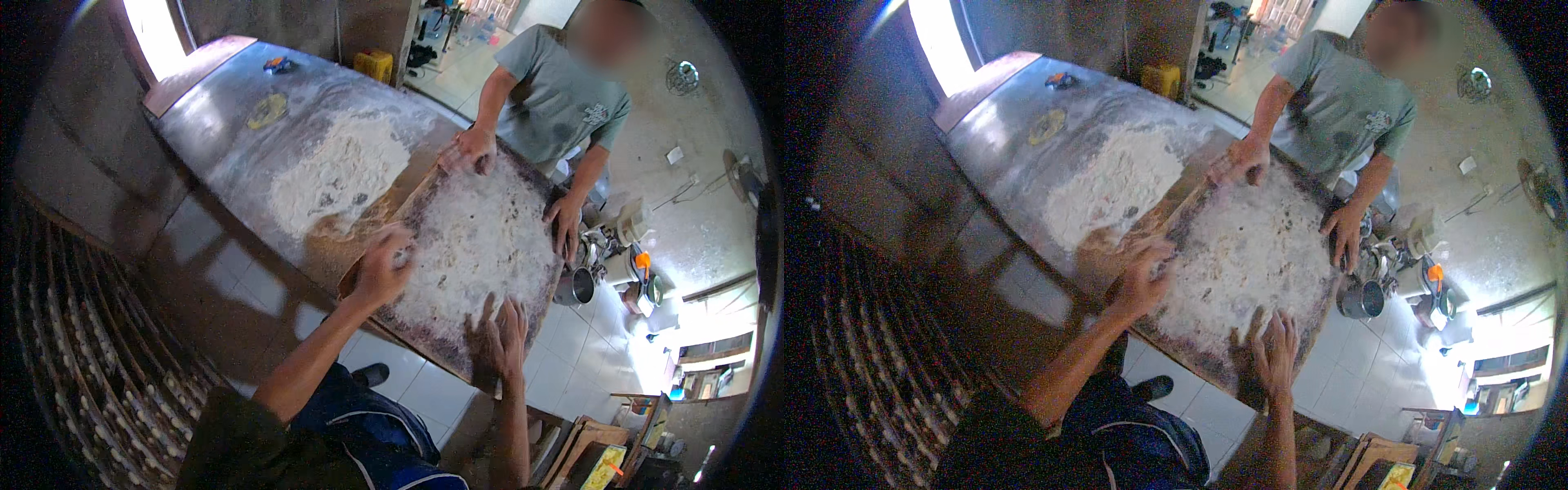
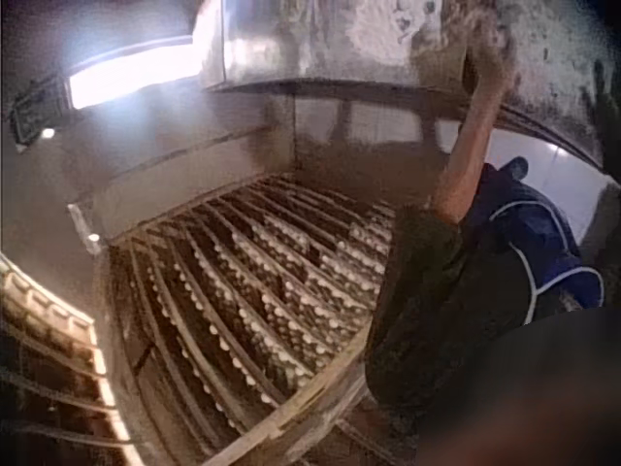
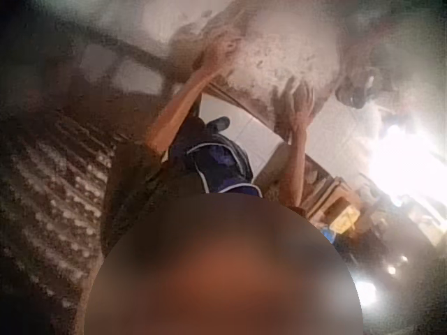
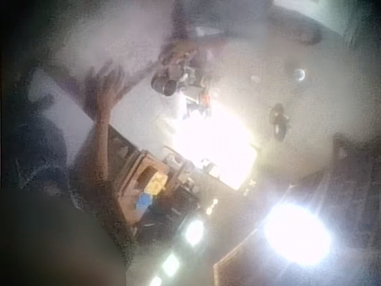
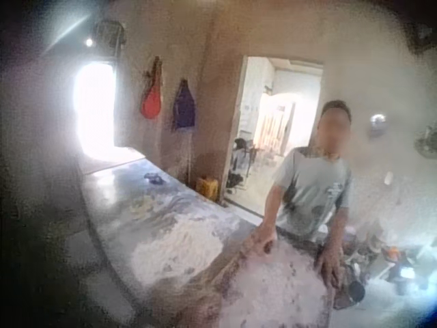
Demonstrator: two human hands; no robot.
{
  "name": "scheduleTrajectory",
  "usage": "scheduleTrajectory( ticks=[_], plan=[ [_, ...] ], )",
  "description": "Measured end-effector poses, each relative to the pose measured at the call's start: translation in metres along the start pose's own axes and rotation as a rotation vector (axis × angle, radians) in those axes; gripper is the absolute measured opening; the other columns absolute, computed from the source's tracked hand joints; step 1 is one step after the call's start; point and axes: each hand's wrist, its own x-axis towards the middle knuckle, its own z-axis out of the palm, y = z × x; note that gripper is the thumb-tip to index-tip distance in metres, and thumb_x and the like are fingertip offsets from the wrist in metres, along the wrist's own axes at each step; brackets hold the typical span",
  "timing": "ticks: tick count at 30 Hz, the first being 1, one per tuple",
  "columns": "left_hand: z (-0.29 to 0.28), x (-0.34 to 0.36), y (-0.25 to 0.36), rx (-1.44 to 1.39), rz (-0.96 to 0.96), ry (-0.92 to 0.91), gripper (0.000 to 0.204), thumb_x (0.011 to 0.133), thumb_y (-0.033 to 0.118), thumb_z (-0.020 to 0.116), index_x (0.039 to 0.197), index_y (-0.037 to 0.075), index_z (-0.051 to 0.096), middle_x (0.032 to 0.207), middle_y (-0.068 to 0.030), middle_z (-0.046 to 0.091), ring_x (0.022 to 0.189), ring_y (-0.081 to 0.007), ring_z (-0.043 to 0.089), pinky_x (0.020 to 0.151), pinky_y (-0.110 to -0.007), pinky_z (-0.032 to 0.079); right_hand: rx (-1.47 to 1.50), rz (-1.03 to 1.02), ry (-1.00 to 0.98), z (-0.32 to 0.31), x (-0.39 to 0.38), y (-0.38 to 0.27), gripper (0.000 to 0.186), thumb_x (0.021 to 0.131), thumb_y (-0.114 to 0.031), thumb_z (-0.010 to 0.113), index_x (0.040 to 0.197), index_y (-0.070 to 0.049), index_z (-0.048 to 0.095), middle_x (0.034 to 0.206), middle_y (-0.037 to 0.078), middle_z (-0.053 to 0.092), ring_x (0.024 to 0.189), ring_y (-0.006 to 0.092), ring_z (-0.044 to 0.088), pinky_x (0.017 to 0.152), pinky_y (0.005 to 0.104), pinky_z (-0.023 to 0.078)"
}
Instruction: The person shapes small dough balls into ring shapes by hand and places them on a wooden board. Another person works alongside at the same table. The shaped dough rings are later placed on a multi-tiered wooden rack.
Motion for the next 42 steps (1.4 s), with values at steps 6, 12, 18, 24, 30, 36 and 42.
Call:
scheduleTrajectory(
  ticks=[6, 12, 18, 24, 30, 36, 42],
  plan=[
    [-0.137, -0.133, -0.031, 0.226, -0.338, 0.203, 0.015, 0.088, 0.001, 0.057, 0.1, 0.001, 0.066, 0.097, -0.0134, 0.065, 0.099, -0.0308, 0.061, 0.09, -0.04, 0.047, 1.223, 0.267, -0.421, -0.022, -0.131, -0.041, 0.033, 0.091, -0.016, 0.063, 0.12, -0.001, 0.06, 0.097, 0.006, 0.063, 0.099, 0.0187, 0.061, 0.09, 0.0353, 0.048],
    [-0.139, -0.223, -0.007, 0.225, -0.585, 0.049, 0.017, 0.087, -0.002, 0.056, 0.1, 0.002, 0.065, 0.096, -0.0092, 0.064, 0.091, -0.0222, 0.062, 0.08, -0.033, 0.049, 1.056, 0.089, -0.779, 0.045, -0.163, -0.08, 0.031, 0.091, -0.008, 0.064, 0.122, -0.003, 0.061, 0.097, 0.007, 0.064, 0.094, 0.0183, 0.063, 0.086, 0.0337, 0.051],
    [-0.097, -0.155, 0.02, 0.213, -0.276, -0.092, 0.013, 0.088, 0.003, 0.06, 0.099, 0.002, 0.065, 0.094, -0.0142, 0.064, 0.089, -0.0321, 0.062, 0.081, -0.038, 0.049, 0.825, -0.096, -0.523, 0.059, -0.108, -0.094, 0.026, 0.091, -0.004, 0.06, 0.117, -0.003, 0.063, 0.094, 0.009, 0.066, 0.087, 0.0208, 0.065, 0.079, 0.0348, 0.052],
    [-0.027, -0.067, -0.009, 0.556, 0.083, -0.193, 0.034, 0.087, 0.005, 0.06, 0.119, -0.004, 0.056, 0.129, -0.0231, 0.052, 0.117, -0.0413, 0.05, 0.095, -0.049, 0.045, 0.173, -0.42, 0.101, 0.099, 0.007, -0.106, 0.027, 0.087, -0.008, 0.059, 0.113, -0.002, 0.061, 0.102, 0.019, 0.064, 0.095, 0.0365, 0.062, 0.084, 0.0471, 0.049],
    [-0.021, -0.045, -0.034, 0.586, -0.252, -0.477, 0.04, 0.081, 0.007, 0.065, 0.118, -0.004, 0.056, 0.113, -0.0262, 0.061, 0.105, -0.0446, 0.057, 0.089, -0.048, 0.048, -0.321, -0.25, 0.0, 0.135, 0.028, -0.125, 0.031, 0.081, -0.016, 0.064, 0.109, -0.005, 0.062, 0.113, 0.022, 0.063, 0.112, 0.0386, 0.056, 0.098, 0.0444, 0.044],
    [-0.102, -0.028, -0.075, -0.022, -0.376, -0.347, 0.048, 0.072, 0.015, 0.078, 0.116, 0.002, 0.062, 0.1, -0.0205, 0.067, 0.09, -0.0363, 0.066, 0.079, -0.043, 0.053, 0.219, 0.11, -0.317, 0.102, 0.055, -0.149, 0.023, 0.076, -0.012, 0.07, 0.096, -0.002, 0.066, 0.091, 0.017, 0.07, 0.09, 0.0325, 0.068, 0.082, 0.0412, 0.053],
    [-0.183, 0.031, -0.189, 0.312, -0.472, -0.08, 0.045, 0.083, 0.01, 0.067, 0.127, 0.003, 0.058, 0.105, -0.019, 0.068, 0.105, -0.0361, 0.062, 0.092, -0.049, 0.047, 0.273, -0.114, -0.2, 0.202, 0.182, -0.23, 0.024, 0.082, -0.022, 0.072, 0.099, -0.007, 0.065, 0.094, 0.019, 0.07, 0.092, 0.036, 0.067, 0.08, 0.0445, 0.052]
  ],
)
